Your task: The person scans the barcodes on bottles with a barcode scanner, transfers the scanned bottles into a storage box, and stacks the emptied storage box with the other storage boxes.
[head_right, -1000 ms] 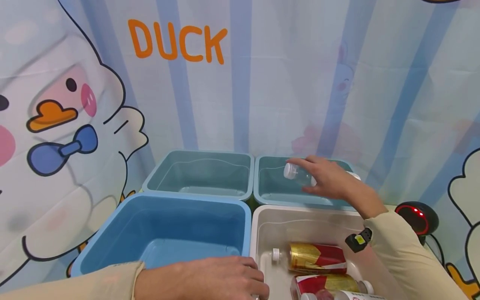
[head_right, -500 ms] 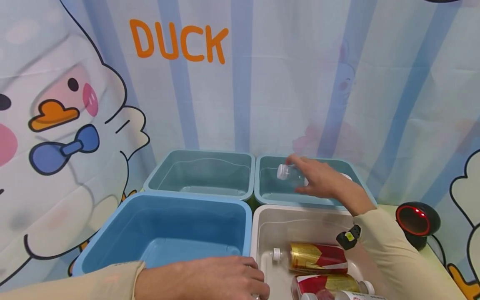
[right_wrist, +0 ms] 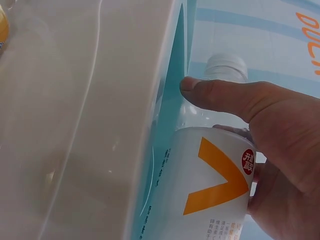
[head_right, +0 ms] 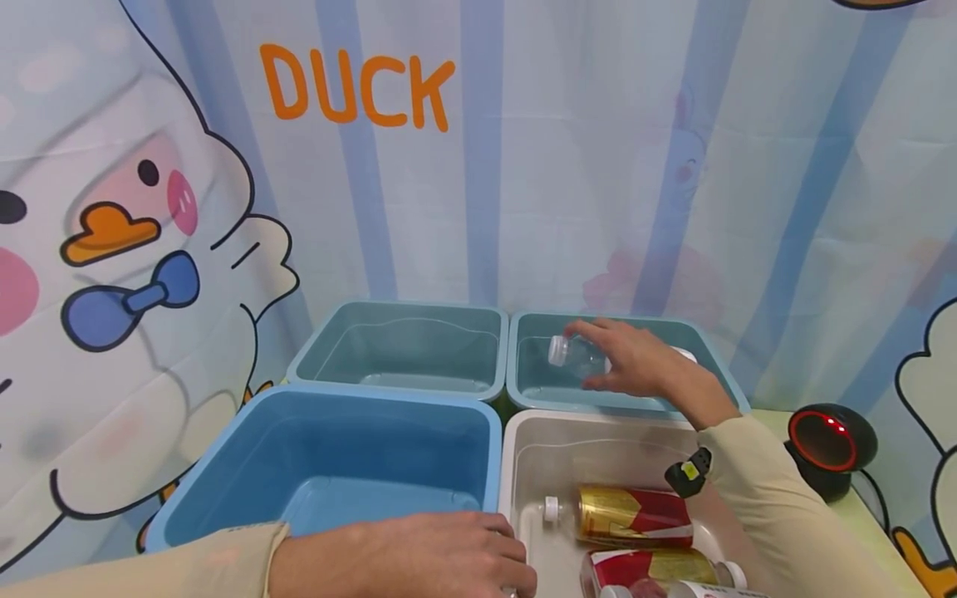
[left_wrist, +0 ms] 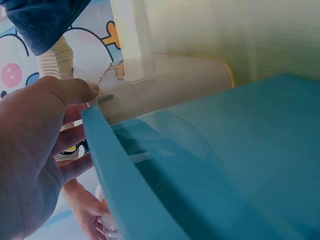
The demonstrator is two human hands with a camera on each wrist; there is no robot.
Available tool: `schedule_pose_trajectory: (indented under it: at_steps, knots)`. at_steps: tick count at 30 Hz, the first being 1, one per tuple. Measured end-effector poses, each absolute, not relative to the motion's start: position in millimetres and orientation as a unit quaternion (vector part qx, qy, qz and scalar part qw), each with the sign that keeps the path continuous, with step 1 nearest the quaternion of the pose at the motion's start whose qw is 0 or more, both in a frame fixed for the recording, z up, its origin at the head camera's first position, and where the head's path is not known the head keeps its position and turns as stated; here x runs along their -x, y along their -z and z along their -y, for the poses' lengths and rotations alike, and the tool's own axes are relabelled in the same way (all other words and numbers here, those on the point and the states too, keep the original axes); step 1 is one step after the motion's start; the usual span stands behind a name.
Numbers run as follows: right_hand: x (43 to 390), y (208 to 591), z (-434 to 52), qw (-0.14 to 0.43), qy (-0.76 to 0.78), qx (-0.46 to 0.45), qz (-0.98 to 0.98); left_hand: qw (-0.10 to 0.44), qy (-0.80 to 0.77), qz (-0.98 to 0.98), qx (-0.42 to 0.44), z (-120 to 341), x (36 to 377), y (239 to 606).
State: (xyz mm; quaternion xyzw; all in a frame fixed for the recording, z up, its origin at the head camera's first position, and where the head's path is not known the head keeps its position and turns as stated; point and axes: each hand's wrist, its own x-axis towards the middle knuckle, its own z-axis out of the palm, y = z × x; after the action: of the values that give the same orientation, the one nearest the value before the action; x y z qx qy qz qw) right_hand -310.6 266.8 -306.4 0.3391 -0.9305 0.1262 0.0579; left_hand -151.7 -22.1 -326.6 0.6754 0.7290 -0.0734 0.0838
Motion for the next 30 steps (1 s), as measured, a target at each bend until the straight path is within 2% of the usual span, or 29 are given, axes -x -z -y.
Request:
schedule_pose_trajectory:
  at_steps: [11,30]
  knots:
    - [310,305,-268,0.026,-0.122,-0.33,0.936,0.075,0.08,-0.728,-0.677,21,153,328]
    - [303,295,-268,0.028,-0.123,-0.329,0.936,0.065,0.08,-0.725,-0.681,21,151,329]
